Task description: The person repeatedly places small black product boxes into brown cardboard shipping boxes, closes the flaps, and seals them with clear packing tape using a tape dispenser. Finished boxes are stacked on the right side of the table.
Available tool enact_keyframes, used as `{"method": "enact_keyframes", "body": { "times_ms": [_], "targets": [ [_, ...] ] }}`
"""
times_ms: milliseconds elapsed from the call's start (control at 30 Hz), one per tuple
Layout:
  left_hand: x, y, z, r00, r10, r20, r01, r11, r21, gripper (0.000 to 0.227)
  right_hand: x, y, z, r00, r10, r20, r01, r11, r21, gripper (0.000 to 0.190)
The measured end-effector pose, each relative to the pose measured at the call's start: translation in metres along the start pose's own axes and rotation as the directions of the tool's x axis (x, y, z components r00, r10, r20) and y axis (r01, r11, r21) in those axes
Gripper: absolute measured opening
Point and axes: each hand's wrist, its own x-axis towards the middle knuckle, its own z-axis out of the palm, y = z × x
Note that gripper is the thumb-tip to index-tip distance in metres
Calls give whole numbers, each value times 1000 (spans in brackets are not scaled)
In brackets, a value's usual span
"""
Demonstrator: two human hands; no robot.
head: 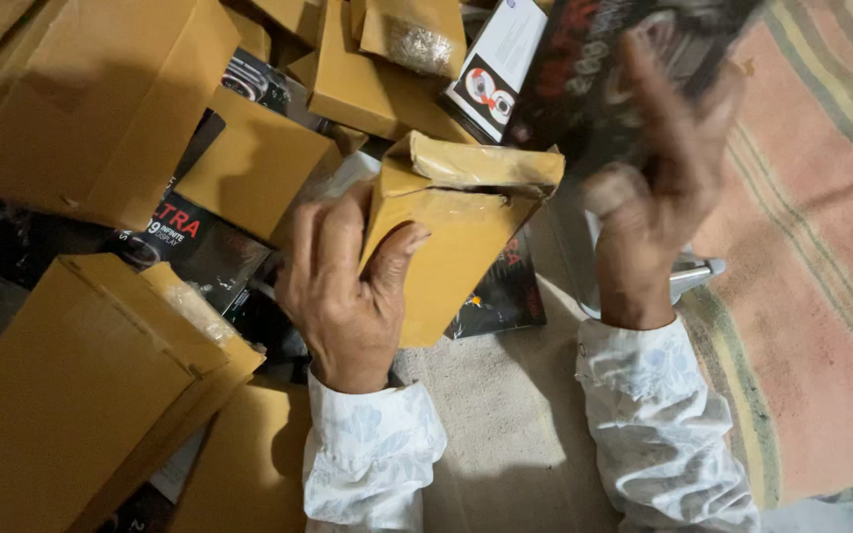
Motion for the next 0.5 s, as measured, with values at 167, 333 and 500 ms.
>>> {"method": "enact_keyframes", "body": {
  "times_ms": [167,333,500],
  "targets": [
    [9,16,-5,995,90,-36,-91,995,-33,39,-2,-3,2,995,-21,97,37,984,-172,48],
    [3,51,-19,992,40,-124,-54,992,-118,48,-14,-34,2,988,65,138,-60,997,-43,31],
    [-1,72,-38,974,-225,1,191,827,-529,31,-18,-45,5,990,88,111,-101,988,121,19]
  ]
}}
